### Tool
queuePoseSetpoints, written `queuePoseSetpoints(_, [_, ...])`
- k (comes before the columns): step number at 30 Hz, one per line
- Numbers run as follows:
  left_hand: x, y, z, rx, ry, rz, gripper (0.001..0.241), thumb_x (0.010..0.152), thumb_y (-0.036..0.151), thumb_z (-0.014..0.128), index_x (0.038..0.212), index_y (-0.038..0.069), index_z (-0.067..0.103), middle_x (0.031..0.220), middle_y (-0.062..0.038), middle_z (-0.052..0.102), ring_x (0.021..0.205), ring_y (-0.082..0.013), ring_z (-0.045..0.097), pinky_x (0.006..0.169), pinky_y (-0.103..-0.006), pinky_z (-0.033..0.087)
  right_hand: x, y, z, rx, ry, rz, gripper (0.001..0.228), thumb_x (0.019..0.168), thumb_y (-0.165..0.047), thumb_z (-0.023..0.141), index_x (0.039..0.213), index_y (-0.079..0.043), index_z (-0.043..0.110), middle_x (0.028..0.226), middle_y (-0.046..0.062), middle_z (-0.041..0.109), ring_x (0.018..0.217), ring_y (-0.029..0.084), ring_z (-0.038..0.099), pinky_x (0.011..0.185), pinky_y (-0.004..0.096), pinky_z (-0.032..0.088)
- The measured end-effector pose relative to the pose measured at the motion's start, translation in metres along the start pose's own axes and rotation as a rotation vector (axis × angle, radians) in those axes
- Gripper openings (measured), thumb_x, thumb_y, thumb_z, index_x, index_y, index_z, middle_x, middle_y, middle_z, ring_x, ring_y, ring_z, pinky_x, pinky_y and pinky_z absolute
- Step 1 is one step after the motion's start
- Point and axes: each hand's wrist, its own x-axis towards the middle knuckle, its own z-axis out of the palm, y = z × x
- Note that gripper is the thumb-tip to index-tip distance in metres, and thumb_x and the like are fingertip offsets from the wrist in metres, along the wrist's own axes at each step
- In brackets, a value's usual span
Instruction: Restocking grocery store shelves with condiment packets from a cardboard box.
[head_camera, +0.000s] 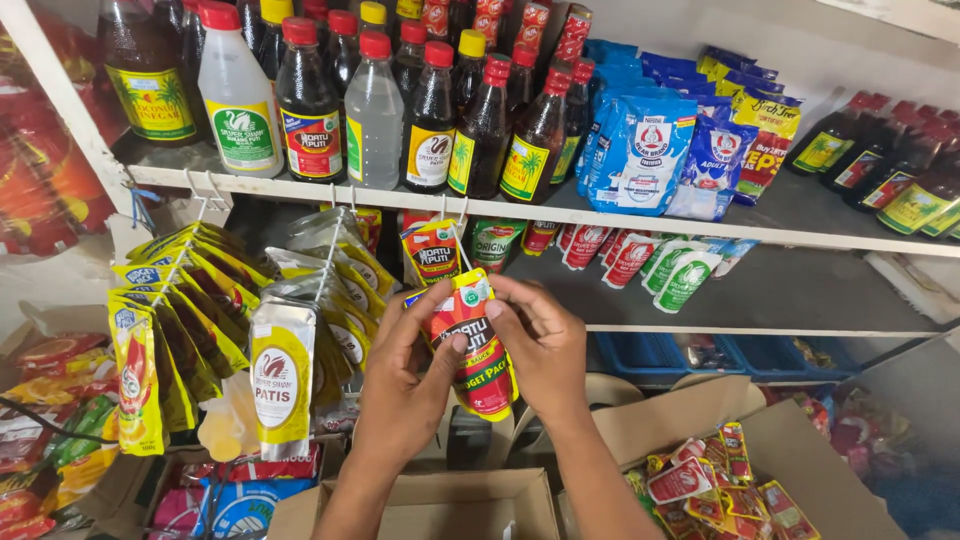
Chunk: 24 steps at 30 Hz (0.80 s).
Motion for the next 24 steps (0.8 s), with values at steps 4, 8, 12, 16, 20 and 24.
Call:
queuePoseSetpoints(4, [0.003,-0.005,0.0,0.033,0.008,0.095,0.047,0.094,0.002,0.068,0.139,0.0,0.058,0.123,-0.008,0.058,0.11,-0.0139,0.061,0.091,-0.0241,0.05,0.003,0.008,0.001,-0.025,0.009,0.012,0.026,0.097,-0.001,0.068,0.122,0.005,0.07,0.107,0.006,0.072,0.099,0.009,0.068,0.088,0.023,0.055])
queuePoseSetpoints(8, [0.009,-0.02,0.001,0.052,0.024,0.037,0.047,0.093,0.001,0.068,0.139,0.002,0.06,0.115,-0.008,0.057,0.1,-0.0157,0.059,0.084,-0.0256,0.049,0.009,0.019,0.003,0.005,-0.003,0.022,0.025,0.097,-0.001,0.067,0.121,0.006,0.07,0.11,0.006,0.072,0.102,0.009,0.067,0.089,0.023,0.054])
queuePoseSetpoints(12, [0.019,-0.038,0.002,0.134,0.056,0.004,0.048,0.09,-0.001,0.068,0.137,0.004,0.061,0.111,-0.009,0.057,0.097,-0.0169,0.06,0.083,-0.026,0.05,0.017,0.039,0.003,-0.014,-0.009,0.029,0.027,0.099,-0.001,0.066,0.124,0.005,0.071,0.109,0.007,0.072,0.101,0.009,0.067,0.089,0.023,0.054])
queuePoseSetpoints(16, [0.034,-0.067,0.007,0.115,0.08,-0.004,0.048,0.09,-0.002,0.066,0.137,0.006,0.061,0.113,-0.009,0.058,0.099,-0.0179,0.061,0.085,-0.0265,0.051,0.035,0.076,0.004,-0.014,0.016,0.065,0.027,0.098,-0.002,0.066,0.124,0.003,0.07,0.11,0.008,0.074,0.1,0.008,0.068,0.088,0.023,0.055])
queuePoseSetpoints(20, [0.055,-0.099,0.01,0.157,0.128,0.145,0.047,0.091,-0.007,0.06,0.137,0.004,0.059,0.119,-0.013,0.058,0.11,-0.0252,0.062,0.097,-0.0321,0.048,0.057,0.115,0.007,-0.032,0.064,0.035,0.023,0.097,-0.003,0.067,0.118,0.004,0.07,0.107,0.007,0.076,0.096,0.008,0.068,0.086,0.024,0.055])
queuePoseSetpoints(24, [0.074,-0.114,0.014,0.181,0.167,0.132,0.049,0.091,-0.009,0.054,0.137,0.006,0.059,0.123,-0.016,0.056,0.114,-0.0307,0.06,0.1,-0.0351,0.048,0.077,0.14,0.013,-0.107,0.122,0.064,0.019,0.099,-0.008,0.068,0.113,0.004,0.072,0.099,0.008,0.077,0.087,0.008,0.067,0.078,0.024,0.056])
